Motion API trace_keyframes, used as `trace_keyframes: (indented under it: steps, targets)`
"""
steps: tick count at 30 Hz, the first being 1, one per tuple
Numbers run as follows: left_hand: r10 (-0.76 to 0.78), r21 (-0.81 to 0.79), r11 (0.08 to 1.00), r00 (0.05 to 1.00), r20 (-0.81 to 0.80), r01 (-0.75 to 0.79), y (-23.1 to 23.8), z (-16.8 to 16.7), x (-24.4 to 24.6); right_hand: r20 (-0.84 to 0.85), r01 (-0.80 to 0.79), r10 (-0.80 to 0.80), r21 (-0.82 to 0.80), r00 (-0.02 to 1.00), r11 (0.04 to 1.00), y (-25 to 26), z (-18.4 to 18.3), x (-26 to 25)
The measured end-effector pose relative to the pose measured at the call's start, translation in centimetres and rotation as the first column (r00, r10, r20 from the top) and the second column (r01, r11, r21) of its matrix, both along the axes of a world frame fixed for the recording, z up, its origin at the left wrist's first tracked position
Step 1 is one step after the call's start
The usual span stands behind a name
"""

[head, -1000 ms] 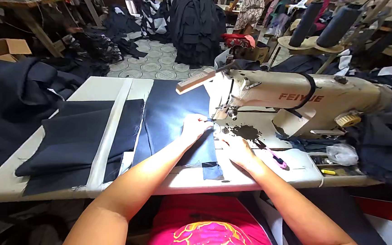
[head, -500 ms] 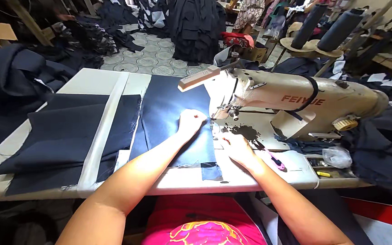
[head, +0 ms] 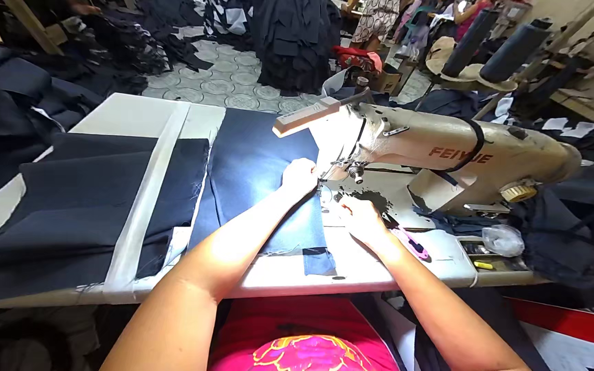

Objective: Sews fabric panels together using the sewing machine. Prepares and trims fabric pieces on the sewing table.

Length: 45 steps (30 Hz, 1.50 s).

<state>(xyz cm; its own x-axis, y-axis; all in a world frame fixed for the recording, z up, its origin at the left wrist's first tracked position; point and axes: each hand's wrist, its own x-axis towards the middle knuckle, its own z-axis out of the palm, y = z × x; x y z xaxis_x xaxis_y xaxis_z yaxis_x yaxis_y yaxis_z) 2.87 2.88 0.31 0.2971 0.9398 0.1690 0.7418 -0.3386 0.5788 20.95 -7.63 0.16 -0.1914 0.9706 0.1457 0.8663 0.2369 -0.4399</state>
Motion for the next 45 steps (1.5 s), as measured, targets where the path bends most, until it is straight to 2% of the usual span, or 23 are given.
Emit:
trace_keyframes:
  steps: [9,17,24,28,30,32,34,40,42,45]
  targets:
    - [-0.046,0.034,0.998,0.999,-0.018,0.046,-0.9,-1.2,-1.9,0.001,0.017,-0.017,-0.011,1.0,1.0,-0.1,-0.4,-0.1]
    - [-0.112,-0.04,0.993,0.99,-0.085,0.109,-3.8,-0.6,-3.2,-0.011,0.059,-0.059,-0.041,0.998,0.997,-0.7,0.0,-0.1]
    - [-0.089,0.049,0.995,0.983,0.164,0.082,-6.1,0.1,-4.2,-0.021,0.085,-0.084,0.032,0.996,0.996,-0.9,-0.3,0.9]
    - [-0.066,0.087,0.995,0.972,0.227,0.047,-6.2,-0.1,-4.2,-0.028,0.091,-0.09,0.052,0.996,0.994,-1.6,0.1,0.9]
    - [-0.057,0.098,0.995,0.966,0.251,0.033,-6.3,0.0,-4.1,-0.082,0.039,-0.024,0.189,0.996,0.981,-2.1,-0.4,1.3]
    - [-0.066,0.109,0.993,0.961,0.27,0.038,-6.3,0.0,-3.9,-0.116,-0.048,0.107,0.424,0.987,0.904,-2.4,-1.3,2.1]
    - [-0.095,0.164,0.985,0.952,0.29,0.049,-6.2,-0.3,-3.7,-0.143,-0.115,0.225,0.537,0.964,0.835,-2.6,-1.7,2.8]
    - [-0.137,0.338,0.941,0.893,0.428,-0.017,-7.2,-0.1,-2.3,-0.373,-0.258,0.481,0.509,0.793,0.821,-3.6,-2.1,2.5]
    - [-0.144,0.345,0.938,0.87,0.472,-0.032,-7.7,0.3,-1.8,-0.449,-0.301,0.523,0.477,0.724,0.826,-3.7,-2.3,2.2]
    - [-0.188,0.286,0.957,0.845,0.501,0.043,-8.9,1.2,-1.5,-0.547,-0.375,0.562,0.423,0.62,0.825,-3.6,-2.2,1.5]
